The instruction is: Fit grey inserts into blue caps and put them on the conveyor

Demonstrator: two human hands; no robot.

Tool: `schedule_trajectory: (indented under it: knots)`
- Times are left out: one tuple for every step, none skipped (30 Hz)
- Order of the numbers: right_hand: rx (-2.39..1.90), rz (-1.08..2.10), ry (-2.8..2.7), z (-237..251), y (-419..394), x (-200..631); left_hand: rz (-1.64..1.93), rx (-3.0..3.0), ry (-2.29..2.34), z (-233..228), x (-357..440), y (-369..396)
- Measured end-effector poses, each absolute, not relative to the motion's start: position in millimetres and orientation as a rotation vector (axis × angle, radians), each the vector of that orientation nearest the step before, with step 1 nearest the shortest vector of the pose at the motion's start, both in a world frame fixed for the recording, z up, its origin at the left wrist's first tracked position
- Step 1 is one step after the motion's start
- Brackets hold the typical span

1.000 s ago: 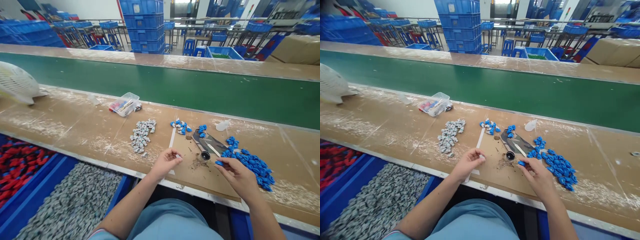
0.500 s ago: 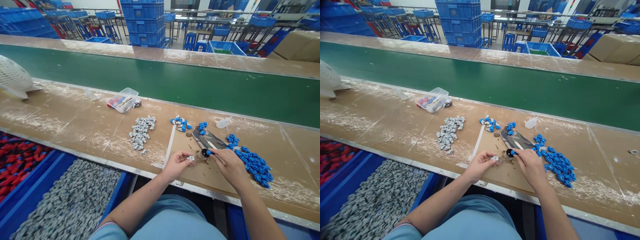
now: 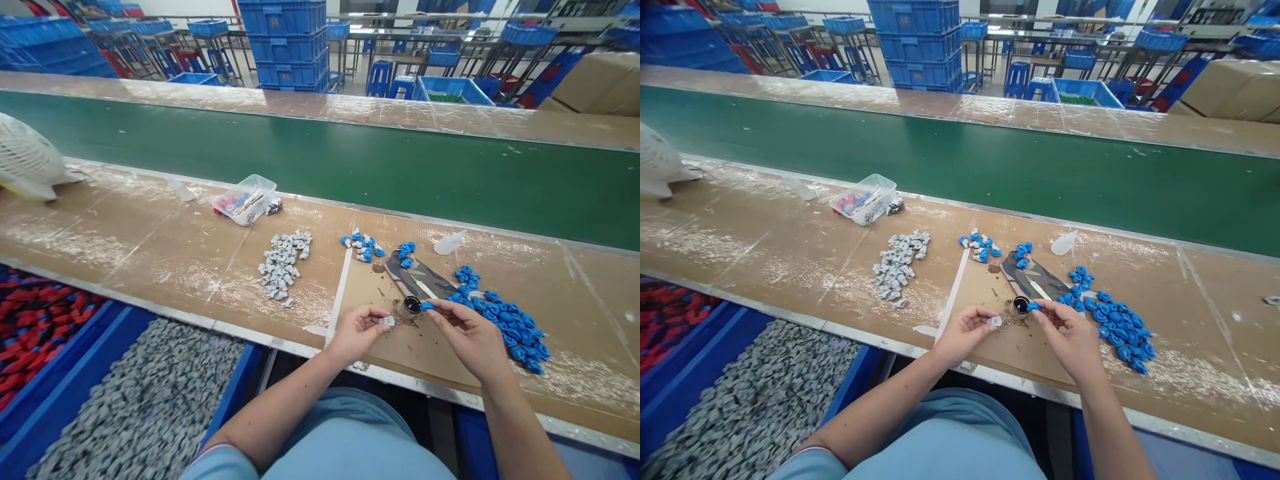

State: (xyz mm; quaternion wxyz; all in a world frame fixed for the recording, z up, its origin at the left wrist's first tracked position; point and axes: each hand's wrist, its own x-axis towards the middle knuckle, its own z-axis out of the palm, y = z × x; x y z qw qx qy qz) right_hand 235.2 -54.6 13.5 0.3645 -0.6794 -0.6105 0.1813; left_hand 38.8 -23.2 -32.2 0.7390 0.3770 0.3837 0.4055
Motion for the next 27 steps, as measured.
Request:
schedule_trajectory:
  knots:
    - [-1.714,0.533,-1.532,13,-57,232,0.888,0.842,0.839,-33,39,-24]
    - [-1.673,0.586,-1.527,13,-60,228,0.885,0.858,0.835,-33,39,-24]
    - [-1.635,0.618,-1.544,14,-62,223,0.881,0.873,0.83,-33,38,-24]
    - [-1.604,0.633,-1.575,14,-64,218,0.876,0.884,0.821,-34,38,-25]
    - [-1.581,0.634,-1.614,15,-65,213,0.873,0.893,0.81,-34,38,-25]
    - [-1.565,0.624,-1.652,15,-66,208,0.871,0.899,0.795,-34,38,-25]
    - [-1.552,0.609,-1.688,16,-66,203,0.872,0.904,0.779,-35,37,-25]
    - [-1.544,0.591,-1.721,16,-66,200,0.874,0.909,0.762,-35,37,-25]
    - [-1.536,0.574,-1.752,16,-66,198,0.877,0.916,0.747,-36,37,-25]
    - [-1.527,0.557,-1.783,15,-65,197,0.878,0.926,0.734,-37,37,-25]
    - [-1.512,0.538,-1.812,15,-65,197,0.878,0.94,0.726,-38,37,-26]
    - [-1.49,0.522,-1.841,14,-64,199,0.875,0.957,0.72,-39,36,-26]
    - [-1.463,0.512,-1.874,14,-64,201,0.87,0.98,0.716,-40,36,-26]
    - [-1.436,0.508,-1.911,14,-64,204,0.861,1.009,0.712,-41,36,-27]
    - [-1.413,0.515,-1.952,15,-63,206,0.849,1.04,0.706,-42,36,-27]
    - [-1.395,0.528,-1.99,17,-62,209,0.837,1.066,0.697,-42,36,-28]
    - [-1.384,0.545,-2.023,18,-61,211,0.826,1.085,0.686,-42,35,-28]
    - [-1.378,0.558,-2.049,20,-60,213,0.818,1.092,0.674,-41,35,-28]
    - [-1.367,0.562,-2.065,22,-59,213,0.813,1.087,0.665,-40,35,-28]
    - [-1.353,0.555,-2.075,24,-58,213,0.813,1.073,0.661,-39,34,-28]
    - [-1.341,0.538,-2.081,25,-57,213,0.818,1.056,0.659,-38,33,-29]
    - [-1.332,0.514,-2.086,26,-56,211,0.824,1.041,0.66,-37,33,-29]
    - [-1.328,0.488,-2.091,25,-57,209,0.833,1.029,0.661,-36,32,-29]
    - [-1.335,0.461,-2.091,24,-57,206,0.845,1.019,0.666,-36,31,-29]
    - [-1.351,0.434,-2.079,22,-59,204,0.858,1.013,0.672,-36,31,-29]
    - [-1.371,0.41,-2.058,20,-61,202,0.871,1.011,0.681,-36,31,-29]
    - [-1.386,0.392,-2.029,17,-63,200,0.883,1.013,0.69,-36,31,-29]
